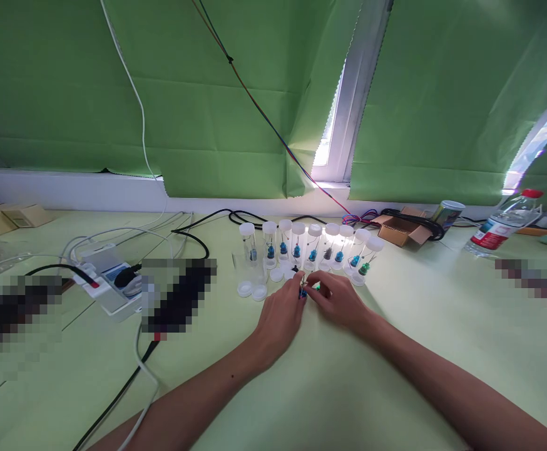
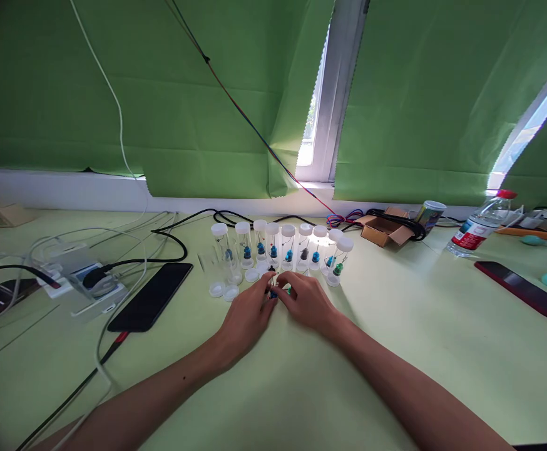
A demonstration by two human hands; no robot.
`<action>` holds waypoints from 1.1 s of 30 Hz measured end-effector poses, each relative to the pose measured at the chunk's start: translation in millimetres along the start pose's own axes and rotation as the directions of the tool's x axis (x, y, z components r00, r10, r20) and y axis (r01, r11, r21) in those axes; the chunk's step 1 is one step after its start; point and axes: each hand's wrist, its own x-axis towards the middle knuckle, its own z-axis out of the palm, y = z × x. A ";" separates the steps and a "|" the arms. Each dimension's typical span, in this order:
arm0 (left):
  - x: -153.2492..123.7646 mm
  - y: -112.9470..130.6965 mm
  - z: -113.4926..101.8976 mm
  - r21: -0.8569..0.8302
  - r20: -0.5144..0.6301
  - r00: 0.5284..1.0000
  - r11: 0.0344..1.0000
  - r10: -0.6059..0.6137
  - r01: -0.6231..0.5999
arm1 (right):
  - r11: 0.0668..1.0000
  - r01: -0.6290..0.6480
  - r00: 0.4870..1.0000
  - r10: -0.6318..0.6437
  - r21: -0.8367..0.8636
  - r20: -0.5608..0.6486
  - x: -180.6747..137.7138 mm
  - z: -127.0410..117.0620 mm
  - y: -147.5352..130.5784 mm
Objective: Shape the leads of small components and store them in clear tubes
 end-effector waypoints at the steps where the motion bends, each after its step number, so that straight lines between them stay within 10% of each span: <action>1: 0.0 -0.2 0.5 0.001 -0.011 1.000 1.000 -0.001 0.001 | 1.000 -0.003 1.000 0.003 -0.002 0.007 -0.1 -0.2 0.0; 12: -5.1 14.6 -16.1 0.060 -0.271 0.957 0.994 0.103 -0.090 | 0.999 -0.027 0.998 0.024 -0.042 -0.065 2.5 -7.2 -3.8; 17: 0.8 13.6 -44.2 0.235 -0.534 0.802 0.958 0.267 -0.162 | 0.997 -0.059 0.981 0.049 -0.050 -0.188 4.1 -8.3 1.8; 21: 5.4 15.0 -99.7 0.279 -0.685 0.717 0.956 0.130 0.094 | 0.996 -0.078 0.965 0.067 -0.033 -0.253 5.0 -8.5 2.1; 26: 0.8 -13.9 -142.5 0.412 -0.329 0.872 0.775 -0.363 0.479 | 0.996 -0.081 0.961 0.069 -0.033 -0.269 5.1 -7.8 0.0; 30: -7.7 -53.7 -127.6 0.479 0.003 0.828 0.728 -0.561 0.491 | 0.995 -0.091 0.965 0.080 -0.031 -0.250 5.0 -6.6 0.0; 33: -12.2 -71.8 -114.7 0.474 0.049 0.800 0.719 -0.598 0.508 | 0.995 -0.101 0.967 0.094 -0.020 -0.235 4.8 -5.5 1.6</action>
